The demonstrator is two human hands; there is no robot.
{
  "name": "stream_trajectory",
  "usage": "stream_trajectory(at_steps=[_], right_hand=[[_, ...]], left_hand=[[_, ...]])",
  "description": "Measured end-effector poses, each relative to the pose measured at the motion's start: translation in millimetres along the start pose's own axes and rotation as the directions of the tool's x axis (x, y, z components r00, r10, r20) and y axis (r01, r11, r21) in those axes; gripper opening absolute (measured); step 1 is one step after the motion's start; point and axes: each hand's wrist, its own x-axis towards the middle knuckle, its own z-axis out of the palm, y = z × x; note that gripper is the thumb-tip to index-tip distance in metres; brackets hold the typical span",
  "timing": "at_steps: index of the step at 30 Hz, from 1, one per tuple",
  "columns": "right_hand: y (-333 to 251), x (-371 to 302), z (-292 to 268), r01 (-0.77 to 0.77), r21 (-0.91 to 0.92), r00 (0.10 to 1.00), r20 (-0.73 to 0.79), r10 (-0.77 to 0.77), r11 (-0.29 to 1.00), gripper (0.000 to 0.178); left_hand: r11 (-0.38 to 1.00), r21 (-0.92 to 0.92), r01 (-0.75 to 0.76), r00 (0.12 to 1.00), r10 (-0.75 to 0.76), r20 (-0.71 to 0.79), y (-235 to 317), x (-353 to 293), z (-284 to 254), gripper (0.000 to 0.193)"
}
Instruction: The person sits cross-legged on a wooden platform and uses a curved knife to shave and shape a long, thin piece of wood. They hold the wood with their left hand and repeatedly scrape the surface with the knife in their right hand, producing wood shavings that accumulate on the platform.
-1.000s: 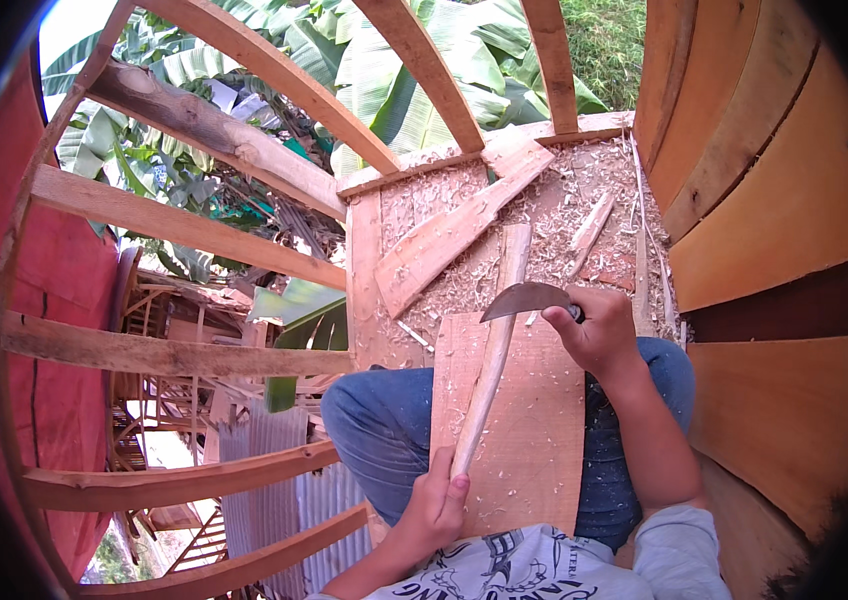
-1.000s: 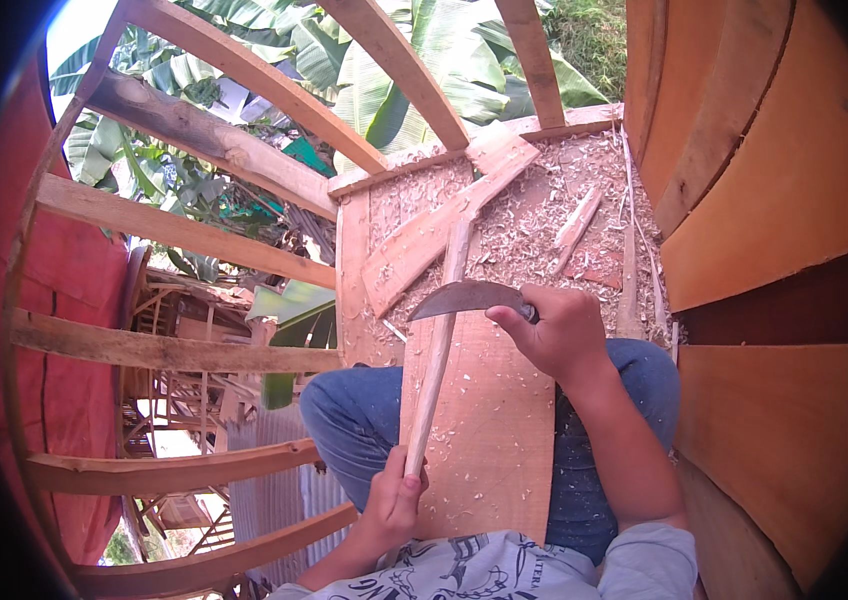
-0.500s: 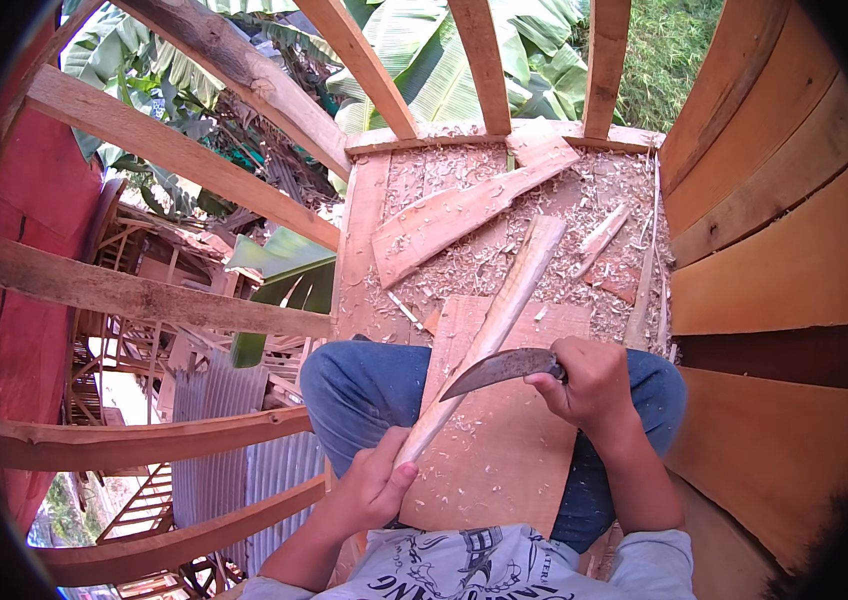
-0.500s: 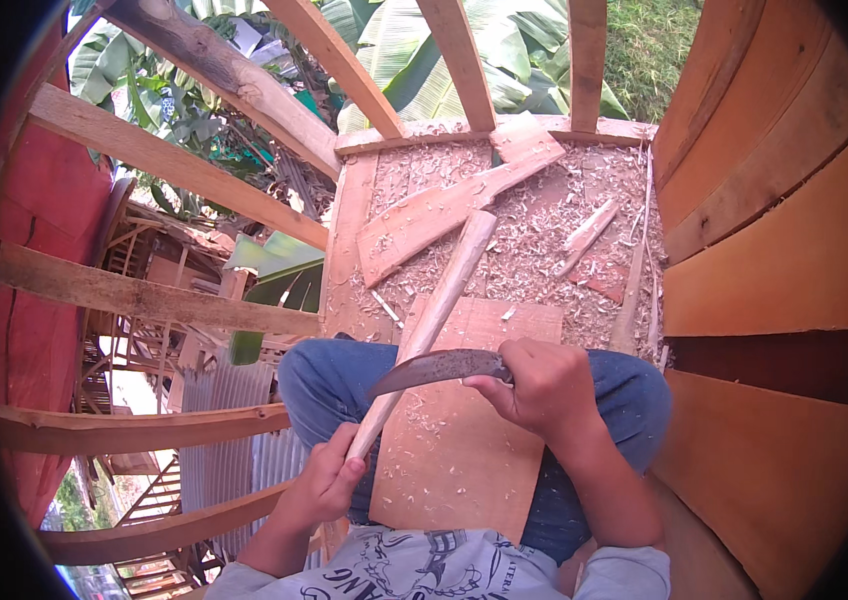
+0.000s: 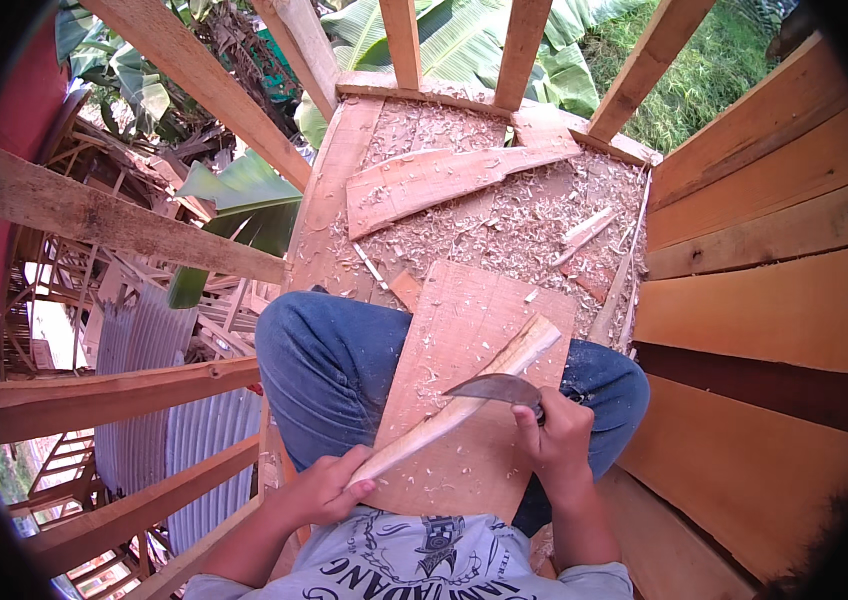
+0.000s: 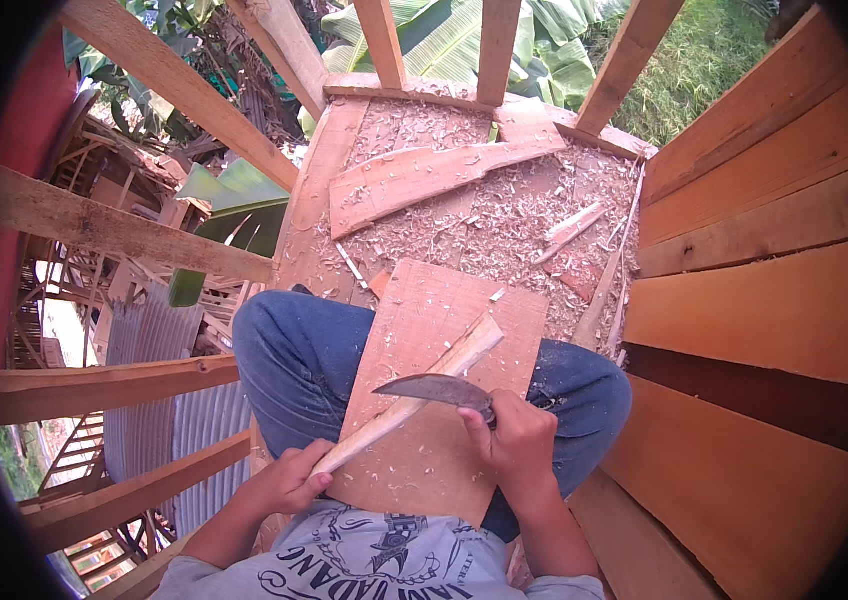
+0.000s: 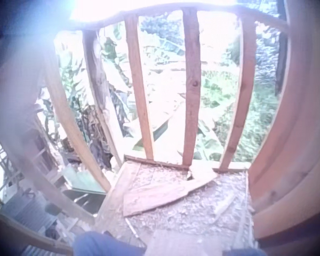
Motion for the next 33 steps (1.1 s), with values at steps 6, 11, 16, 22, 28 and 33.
stream_trajectory(at_steps=[6, 11, 16, 22, 28, 33], right_hand=[[1, 12, -1, -0.172, -0.014, 0.985, -0.027, 0.172, 0.985, 0.041], [-22, 4, 2, 0.043, -0.070, 0.987, 0.155, -0.032, 0.997, 0.037], [-19, 0, -2, 0.012, -0.111, 0.991, 0.133, 0.002, 0.994, 0.037], [-7, 8, -6, -0.162, -0.132, 0.982, 0.075, 0.173, 0.978, 0.037], [-19, 8, -9, -0.025, -0.155, 0.993, 0.112, 0.043, 0.988, 0.036], [-33, 0, -1, 0.149, -0.051, 0.957, 0.260, -0.131, 0.988, 0.039]], left_hand=[[0.997, -0.052, -0.054, 0.998, 0.053, -0.014, -27, 3, -5, 0.036], [0.992, -0.096, -0.083, 0.996, 0.086, 0.023, -42, 5, -7, 0.036], [0.997, -0.055, -0.056, 0.998, 0.056, 0.001, -38, 9, -5, 0.036], [0.989, -0.114, -0.092, 0.996, 0.090, -0.027, -40, 10, -4, 0.035], [0.992, -0.074, -0.107, 0.994, 0.106, -0.013, -46, 9, -5, 0.034], [0.992, -0.019, -0.124, 0.992, 0.124, -0.006, -48, 12, -5, 0.036]])
